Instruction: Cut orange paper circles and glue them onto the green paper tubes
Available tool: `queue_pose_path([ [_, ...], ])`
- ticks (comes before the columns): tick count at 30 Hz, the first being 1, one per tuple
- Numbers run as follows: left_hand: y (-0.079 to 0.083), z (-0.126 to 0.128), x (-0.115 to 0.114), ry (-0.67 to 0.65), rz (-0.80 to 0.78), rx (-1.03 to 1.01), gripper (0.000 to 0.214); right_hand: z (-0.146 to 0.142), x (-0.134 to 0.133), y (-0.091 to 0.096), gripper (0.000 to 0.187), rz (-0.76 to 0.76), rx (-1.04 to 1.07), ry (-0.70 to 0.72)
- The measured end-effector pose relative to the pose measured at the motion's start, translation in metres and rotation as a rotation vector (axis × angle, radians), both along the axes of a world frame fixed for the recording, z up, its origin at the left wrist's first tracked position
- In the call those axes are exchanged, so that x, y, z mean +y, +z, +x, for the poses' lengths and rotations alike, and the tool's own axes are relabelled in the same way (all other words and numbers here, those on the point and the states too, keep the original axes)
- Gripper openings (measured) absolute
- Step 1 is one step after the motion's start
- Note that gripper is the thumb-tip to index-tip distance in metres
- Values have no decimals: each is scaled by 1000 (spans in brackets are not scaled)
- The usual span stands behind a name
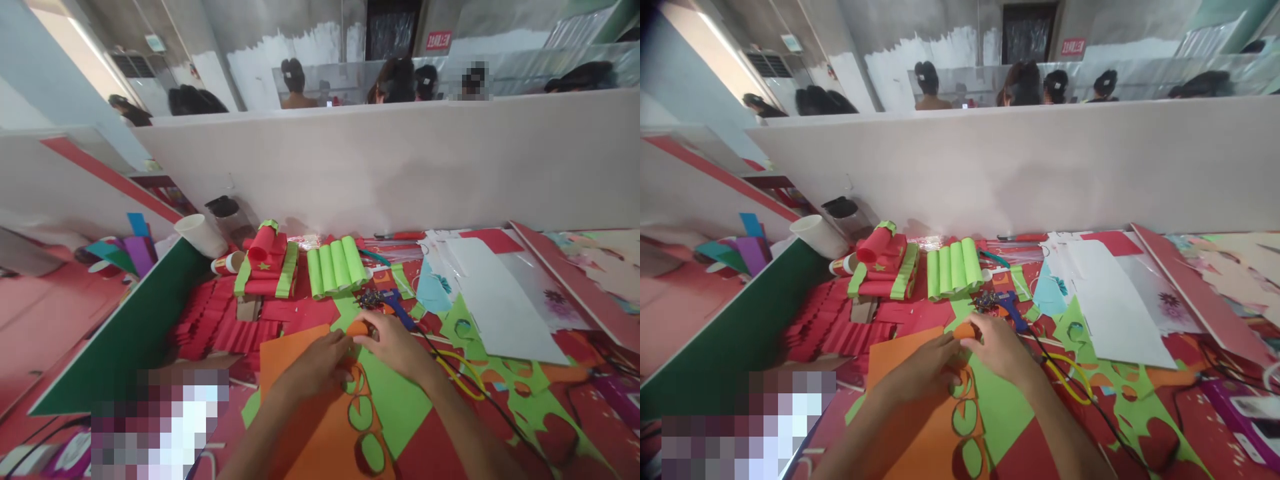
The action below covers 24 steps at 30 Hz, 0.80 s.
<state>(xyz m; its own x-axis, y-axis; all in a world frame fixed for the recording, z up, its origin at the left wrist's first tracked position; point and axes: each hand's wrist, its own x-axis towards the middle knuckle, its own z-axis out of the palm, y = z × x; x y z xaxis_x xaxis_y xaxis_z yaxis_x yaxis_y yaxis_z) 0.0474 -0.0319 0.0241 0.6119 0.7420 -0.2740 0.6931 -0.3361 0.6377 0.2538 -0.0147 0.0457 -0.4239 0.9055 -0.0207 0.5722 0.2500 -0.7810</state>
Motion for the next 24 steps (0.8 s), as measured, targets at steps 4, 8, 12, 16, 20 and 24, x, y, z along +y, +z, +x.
queue_pose_path([
  [4,2,1,-6,41,18,5,23,-4,-5,-15,17,-26,80,-35],
  [8,2,2,-7,2,51,16,14,-8,-7,-25,13,-40,168,-68],
  [12,0,0,-7,-21,61,50,34,-16,-5,-29,10,23,207,-87],
  [16,-1,-2,-4,-79,116,76,34,-20,-4,-31,5,162,135,-76],
  [20,4,-2,0,-169,112,119,19,-15,-1,-33,10,309,25,-8],
  [24,5,1,-1,-218,117,165,21,-7,0,-35,13,393,-44,14],
])
